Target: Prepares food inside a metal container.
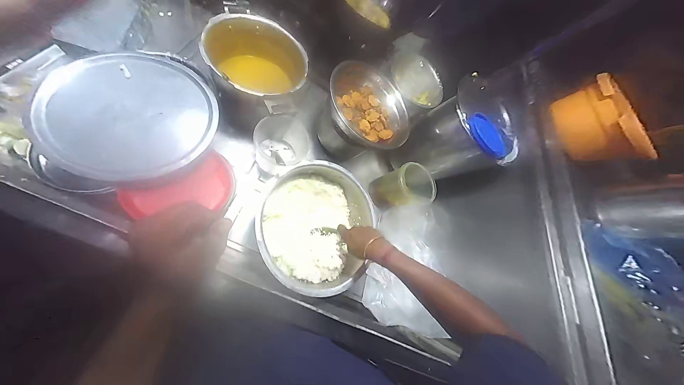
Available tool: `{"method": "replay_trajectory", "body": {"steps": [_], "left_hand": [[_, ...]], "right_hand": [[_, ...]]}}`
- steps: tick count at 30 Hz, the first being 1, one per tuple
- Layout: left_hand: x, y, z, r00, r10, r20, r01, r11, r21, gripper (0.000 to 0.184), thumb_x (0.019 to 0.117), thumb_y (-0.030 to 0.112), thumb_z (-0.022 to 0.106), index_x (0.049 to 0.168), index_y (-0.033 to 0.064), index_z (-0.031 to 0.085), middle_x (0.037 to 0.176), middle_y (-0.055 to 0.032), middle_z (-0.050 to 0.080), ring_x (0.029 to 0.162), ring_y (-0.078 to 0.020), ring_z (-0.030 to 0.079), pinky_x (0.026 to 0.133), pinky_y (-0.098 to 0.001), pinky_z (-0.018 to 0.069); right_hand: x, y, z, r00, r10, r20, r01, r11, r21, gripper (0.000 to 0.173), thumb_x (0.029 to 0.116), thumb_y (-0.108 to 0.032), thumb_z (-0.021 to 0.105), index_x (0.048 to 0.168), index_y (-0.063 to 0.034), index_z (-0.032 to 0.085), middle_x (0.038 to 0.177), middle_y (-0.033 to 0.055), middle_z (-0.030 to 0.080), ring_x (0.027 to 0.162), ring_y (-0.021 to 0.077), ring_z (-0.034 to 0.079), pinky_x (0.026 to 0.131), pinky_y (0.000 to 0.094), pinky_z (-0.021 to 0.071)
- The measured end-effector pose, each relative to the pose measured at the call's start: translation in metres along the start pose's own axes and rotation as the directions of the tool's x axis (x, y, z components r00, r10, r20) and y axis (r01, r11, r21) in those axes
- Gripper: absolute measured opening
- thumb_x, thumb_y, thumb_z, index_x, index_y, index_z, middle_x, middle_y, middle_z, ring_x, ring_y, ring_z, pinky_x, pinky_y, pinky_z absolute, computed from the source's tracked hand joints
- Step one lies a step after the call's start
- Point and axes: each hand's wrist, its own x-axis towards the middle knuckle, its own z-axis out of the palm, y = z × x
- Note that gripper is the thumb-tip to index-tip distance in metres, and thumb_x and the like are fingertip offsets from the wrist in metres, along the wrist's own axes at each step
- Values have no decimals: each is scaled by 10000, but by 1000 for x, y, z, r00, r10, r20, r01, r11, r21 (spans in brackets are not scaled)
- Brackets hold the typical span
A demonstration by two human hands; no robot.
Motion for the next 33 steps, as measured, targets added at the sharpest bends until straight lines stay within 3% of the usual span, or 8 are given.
{"method": "replay_trajectory", "body": {"steps": [4,8,13,16,20,25,29,33], "left_hand": [[-2,1,0,1000,-11,8,11,1000,-5,372,1017,356,566,751,101,622,671,18,628,655,13,597,610,-165,462],[-1,-2,-2,1000,26,3,-26,999,-26,379,1019,360,562,754,93,615,679,9,635,663,0,608,609,-168,473],[0,2,2,999,50,-10,-50,998,45,400,1018,344,534,720,82,585,642,-30,616,615,-39,584,573,-199,443],[4,2,4,998,66,11,-66,994,85,400,1010,327,529,711,68,592,633,-50,616,604,-53,579,570,-203,439],[5,2,3,997,69,17,-70,993,92,433,1014,344,518,699,59,600,619,-51,611,586,-43,571,546,-194,430],[3,3,0,997,75,2,-75,996,54,437,1027,369,531,710,71,580,632,-29,600,605,-21,567,567,-173,432],[2,1,0,997,78,-7,-78,996,34,434,1028,370,535,716,74,594,641,-26,616,616,-23,582,568,-181,444],[3,0,2,997,81,-14,-80,995,61,415,1012,344,533,697,78,585,627,-41,618,600,-46,585,557,-197,442]], "right_hand": [[26,20,-41,924,249,-290,-199,961,190,435,1103,-222,324,1494,-59,424,1233,284,668,1143,496,653,922,663,510],[75,13,-5,931,328,-162,-258,902,345,532,1049,-147,465,1545,-3,339,1347,307,600,1219,485,615,986,655,497],[61,4,43,988,107,110,-122,983,139,818,843,-181,773,1506,31,343,1284,321,616,1158,492,637,941,685,512],[33,-8,39,976,13,216,-33,996,86,727,912,-153,709,1509,51,346,1303,332,601,1176,495,628,957,686,496],[15,-19,21,986,-47,162,33,996,87,550,992,-173,595,1483,-15,403,1238,301,646,1144,495,647,917,698,509],[28,6,1,980,187,-75,-170,967,189,567,999,-183,557,1509,-28,366,1246,291,653,1147,487,653,923,674,520],[52,20,31,963,264,52,-269,952,145,571,914,-134,691,1388,115,494,1364,328,570,1253,488,582,996,679,480],[87,18,58,952,-1,305,0,1000,2,467,924,-346,719,1087,91,699,1177,314,671,1126,475,643,936,710,470]]}}
